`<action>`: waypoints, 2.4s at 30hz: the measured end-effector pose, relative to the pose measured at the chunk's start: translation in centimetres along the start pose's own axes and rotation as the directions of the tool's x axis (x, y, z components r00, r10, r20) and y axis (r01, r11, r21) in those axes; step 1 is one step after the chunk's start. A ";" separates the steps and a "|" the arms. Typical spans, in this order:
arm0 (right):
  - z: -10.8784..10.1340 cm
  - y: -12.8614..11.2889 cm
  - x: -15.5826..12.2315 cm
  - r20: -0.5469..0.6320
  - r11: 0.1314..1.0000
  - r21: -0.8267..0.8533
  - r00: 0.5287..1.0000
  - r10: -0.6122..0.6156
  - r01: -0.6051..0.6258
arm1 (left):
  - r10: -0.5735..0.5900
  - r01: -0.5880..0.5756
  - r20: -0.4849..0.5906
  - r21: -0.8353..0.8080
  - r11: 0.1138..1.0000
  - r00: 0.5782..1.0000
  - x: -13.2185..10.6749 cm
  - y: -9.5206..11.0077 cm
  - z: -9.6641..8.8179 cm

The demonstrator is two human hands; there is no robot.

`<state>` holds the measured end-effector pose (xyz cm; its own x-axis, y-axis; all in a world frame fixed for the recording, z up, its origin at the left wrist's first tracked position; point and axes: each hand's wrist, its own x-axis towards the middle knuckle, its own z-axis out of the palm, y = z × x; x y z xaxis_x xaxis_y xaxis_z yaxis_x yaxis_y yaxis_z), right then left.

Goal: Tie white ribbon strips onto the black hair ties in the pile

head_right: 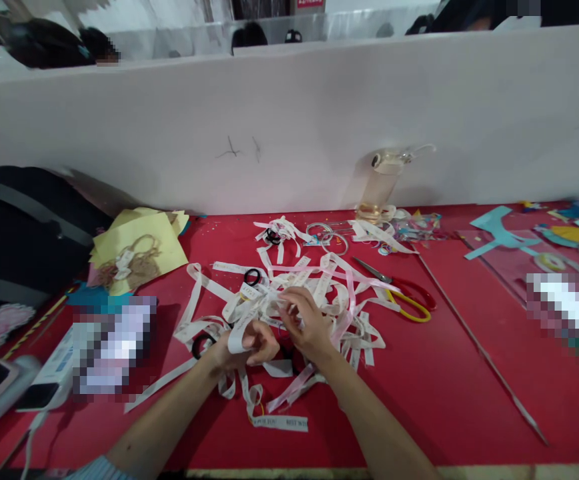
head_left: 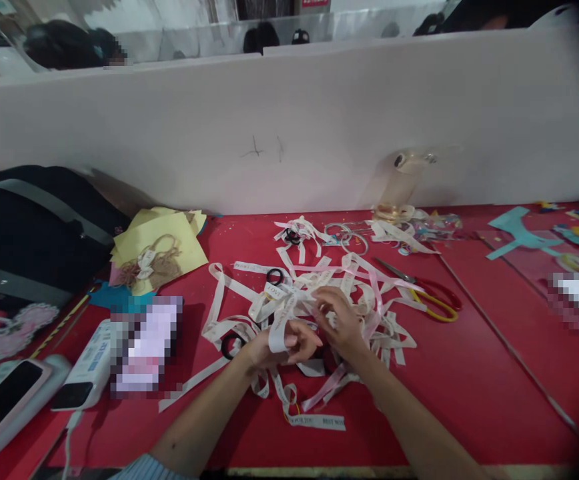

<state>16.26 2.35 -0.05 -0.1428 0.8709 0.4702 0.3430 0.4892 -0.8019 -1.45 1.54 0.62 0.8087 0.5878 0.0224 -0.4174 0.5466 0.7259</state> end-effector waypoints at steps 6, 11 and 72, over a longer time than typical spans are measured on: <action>0.0 -0.2 0.2 0.354 0.977 -0.001 0.914 -0.198 0.212 | -0.220 0.200 0.094 0.189 0.961 0.971 0.0 0.6 0.9; 0.0 -0.2 -0.1 0.406 0.974 -0.031 0.893 -0.193 0.225 | -0.339 0.298 0.089 0.306 0.904 0.937 0.3 1.2 2.0; 0.8 0.9 -0.5 0.265 0.977 -0.212 0.964 0.038 0.020 | 0.432 0.010 -0.507 0.657 0.754 0.745 1.4 -0.1 -0.1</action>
<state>15.90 2.40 -1.36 -0.3704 0.8702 0.3249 0.5290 0.4851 -0.6962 -0.29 2.37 0.50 0.2119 0.9771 -0.0182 -0.0341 0.0260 0.9991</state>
